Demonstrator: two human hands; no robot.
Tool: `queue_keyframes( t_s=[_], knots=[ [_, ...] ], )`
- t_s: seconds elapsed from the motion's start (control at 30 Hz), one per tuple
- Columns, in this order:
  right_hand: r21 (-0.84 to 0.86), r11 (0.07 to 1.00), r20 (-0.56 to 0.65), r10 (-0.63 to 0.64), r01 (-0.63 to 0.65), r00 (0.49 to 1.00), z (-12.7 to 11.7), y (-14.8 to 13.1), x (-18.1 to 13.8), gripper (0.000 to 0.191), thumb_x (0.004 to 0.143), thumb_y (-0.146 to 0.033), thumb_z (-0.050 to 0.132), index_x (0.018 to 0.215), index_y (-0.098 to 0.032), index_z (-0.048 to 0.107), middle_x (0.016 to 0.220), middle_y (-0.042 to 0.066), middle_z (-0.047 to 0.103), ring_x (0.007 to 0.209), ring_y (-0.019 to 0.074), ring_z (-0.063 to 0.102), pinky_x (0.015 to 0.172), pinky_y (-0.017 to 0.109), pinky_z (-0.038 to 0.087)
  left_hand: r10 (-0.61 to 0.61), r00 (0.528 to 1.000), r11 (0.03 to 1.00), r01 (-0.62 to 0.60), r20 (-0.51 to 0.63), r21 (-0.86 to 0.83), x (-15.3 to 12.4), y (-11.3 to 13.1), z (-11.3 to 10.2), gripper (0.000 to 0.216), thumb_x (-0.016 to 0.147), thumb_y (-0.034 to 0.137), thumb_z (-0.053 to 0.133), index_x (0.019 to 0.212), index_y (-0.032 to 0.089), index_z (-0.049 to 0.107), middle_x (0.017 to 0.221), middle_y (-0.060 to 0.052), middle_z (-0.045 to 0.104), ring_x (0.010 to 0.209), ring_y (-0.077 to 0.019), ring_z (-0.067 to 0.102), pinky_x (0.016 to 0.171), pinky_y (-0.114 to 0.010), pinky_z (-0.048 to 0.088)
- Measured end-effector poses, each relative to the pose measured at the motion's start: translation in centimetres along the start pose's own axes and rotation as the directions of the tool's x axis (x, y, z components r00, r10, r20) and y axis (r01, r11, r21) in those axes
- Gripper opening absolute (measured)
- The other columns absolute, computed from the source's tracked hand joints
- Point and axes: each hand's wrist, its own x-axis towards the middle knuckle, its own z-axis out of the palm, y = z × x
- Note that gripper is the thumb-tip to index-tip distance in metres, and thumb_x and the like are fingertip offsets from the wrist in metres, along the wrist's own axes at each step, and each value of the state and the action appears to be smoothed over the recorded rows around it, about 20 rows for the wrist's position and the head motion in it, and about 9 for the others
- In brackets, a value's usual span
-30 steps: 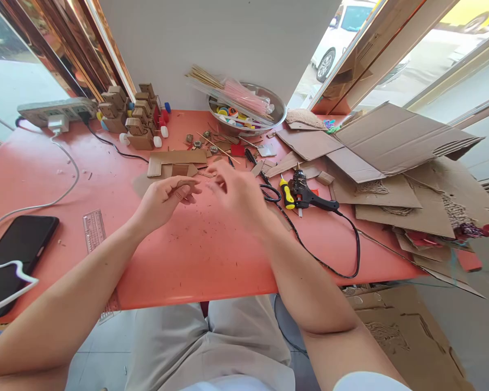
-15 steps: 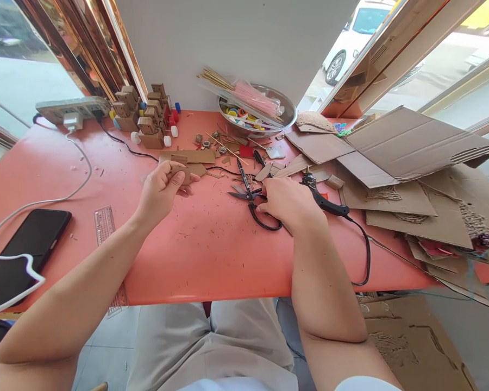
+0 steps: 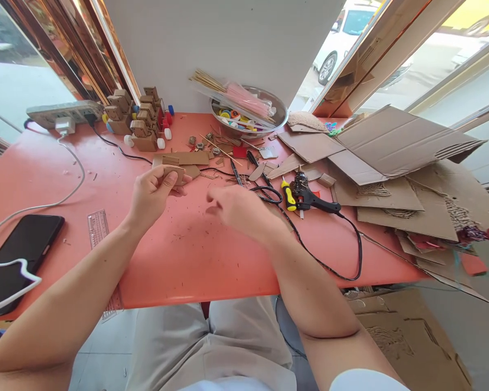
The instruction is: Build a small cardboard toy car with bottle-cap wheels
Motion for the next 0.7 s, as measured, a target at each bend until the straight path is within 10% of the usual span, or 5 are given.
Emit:
queue_keyframes(
  t_s=[0.13,0.33,0.7],
  knots=[
    [-0.041,0.942,-0.318,0.304,-0.333,0.898,-2.3,5.8,-1.0,0.006,0.092,-0.024,0.075,0.088,-0.024,0.079,0.095,0.016,0.081,0.089,0.0323,0.075,0.072,0.038,0.049,-0.019,1.0,1.0,0.019,0.003,-0.012,0.2,-0.3,-0.4,0.03,0.088,0.055,0.078,0.089,0.025,0.072,0.094,-0.007,0.082,0.077,-0.0222,0.076,0.078,-0.039,0.07],
    [-0.121,0.883,-0.273,0.411,-0.454,0.87,-3.7,11.2,-2.1,0.011,0.076,-0.015,0.076,0.075,-0.025,0.074,0.079,0.014,0.074,0.079,0.0329,0.073,0.063,0.038,0.049,-0.009,1.0,0.999,0.008,-0.012,-0.051,0.3,-0.4,-0.1,0.034,0.085,0.056,0.076,0.089,0.023,0.07,0.09,-0.007,0.083,0.065,-0.0165,0.071,0.069,-0.033,0.067],
    [-0.268,0.762,-0.207,0.552,-0.59,0.808,-4.5,5.7,-2.0,0.03,0.083,-0.004,0.061,0.098,-0.021,0.082,0.102,0.021,0.082,0.098,0.039,0.079,0.071,0.041,0.052,-0.019,1.0,0.993,0.019,0.0,-0.119,0.3,-0.2,0.0,0.038,0.089,0.057,0.075,0.097,0.02,0.07,0.092,-0.01,0.084,0.072,-0.0202,0.078,0.072,-0.037,0.069]
  ],
)
